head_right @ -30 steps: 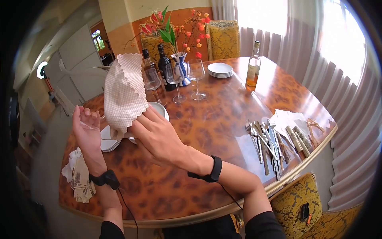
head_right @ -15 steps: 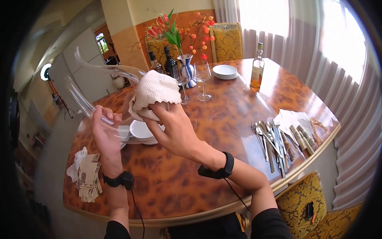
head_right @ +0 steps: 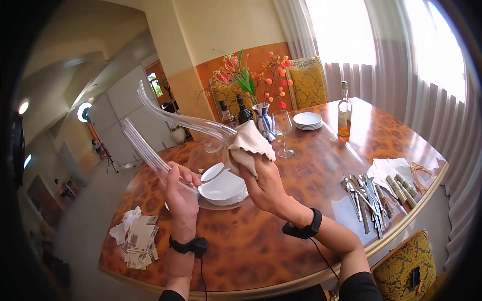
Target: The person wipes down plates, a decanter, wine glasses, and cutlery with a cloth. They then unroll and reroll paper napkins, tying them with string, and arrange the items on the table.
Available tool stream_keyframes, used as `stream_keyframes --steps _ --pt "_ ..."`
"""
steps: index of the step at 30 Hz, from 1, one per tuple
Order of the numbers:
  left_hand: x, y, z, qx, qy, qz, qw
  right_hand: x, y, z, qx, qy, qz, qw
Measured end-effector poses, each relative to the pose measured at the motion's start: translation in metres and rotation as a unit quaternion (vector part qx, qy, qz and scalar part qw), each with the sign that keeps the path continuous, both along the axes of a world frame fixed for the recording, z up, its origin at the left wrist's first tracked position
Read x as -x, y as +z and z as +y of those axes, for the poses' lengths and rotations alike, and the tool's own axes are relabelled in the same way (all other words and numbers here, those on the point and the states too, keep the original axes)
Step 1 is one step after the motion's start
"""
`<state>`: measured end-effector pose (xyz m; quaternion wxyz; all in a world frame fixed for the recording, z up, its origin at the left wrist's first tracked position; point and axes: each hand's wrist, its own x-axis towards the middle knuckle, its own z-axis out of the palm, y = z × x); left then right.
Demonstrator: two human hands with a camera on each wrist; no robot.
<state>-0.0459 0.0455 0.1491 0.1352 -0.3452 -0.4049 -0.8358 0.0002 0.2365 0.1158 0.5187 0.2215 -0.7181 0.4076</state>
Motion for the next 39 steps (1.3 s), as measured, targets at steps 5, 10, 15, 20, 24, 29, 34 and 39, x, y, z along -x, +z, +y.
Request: stream_keyframes --steps 5,10,15,20,24,29,34,39 --pt "0.009 -0.008 0.004 -0.043 0.002 -0.052 0.998 0.001 -0.021 -0.025 0.313 0.168 -0.14 0.924" --pt "0.006 -0.012 0.007 -0.068 -0.051 -0.161 0.983 -0.022 -0.041 -0.032 0.005 -0.049 -0.041 0.998" --pt "-0.008 -0.024 0.029 0.053 0.013 -0.063 0.997 -0.041 -0.042 -0.034 -0.262 -0.196 -0.075 0.942" --pt "-0.019 -0.048 0.048 0.097 -0.084 0.019 0.992 -0.051 -0.025 -0.026 -0.246 -0.18 -0.045 0.951" --pt "-0.031 -0.043 0.045 0.103 -0.028 0.028 0.994 -0.071 -0.051 -0.012 -0.29 -0.203 -0.029 0.935" --pt "-0.03 -0.043 0.051 0.028 -0.064 -0.082 0.994 -0.071 -0.059 0.021 -0.257 -0.289 0.043 0.921" --pt "-0.023 -0.052 0.065 -0.006 -0.134 -0.212 0.968 -0.054 -0.061 0.005 0.176 -0.095 -0.063 0.978" --pt "-0.026 -0.052 0.058 -0.016 -0.107 -0.172 0.979 -0.05 -0.06 0.003 0.535 0.12 -0.181 0.817"
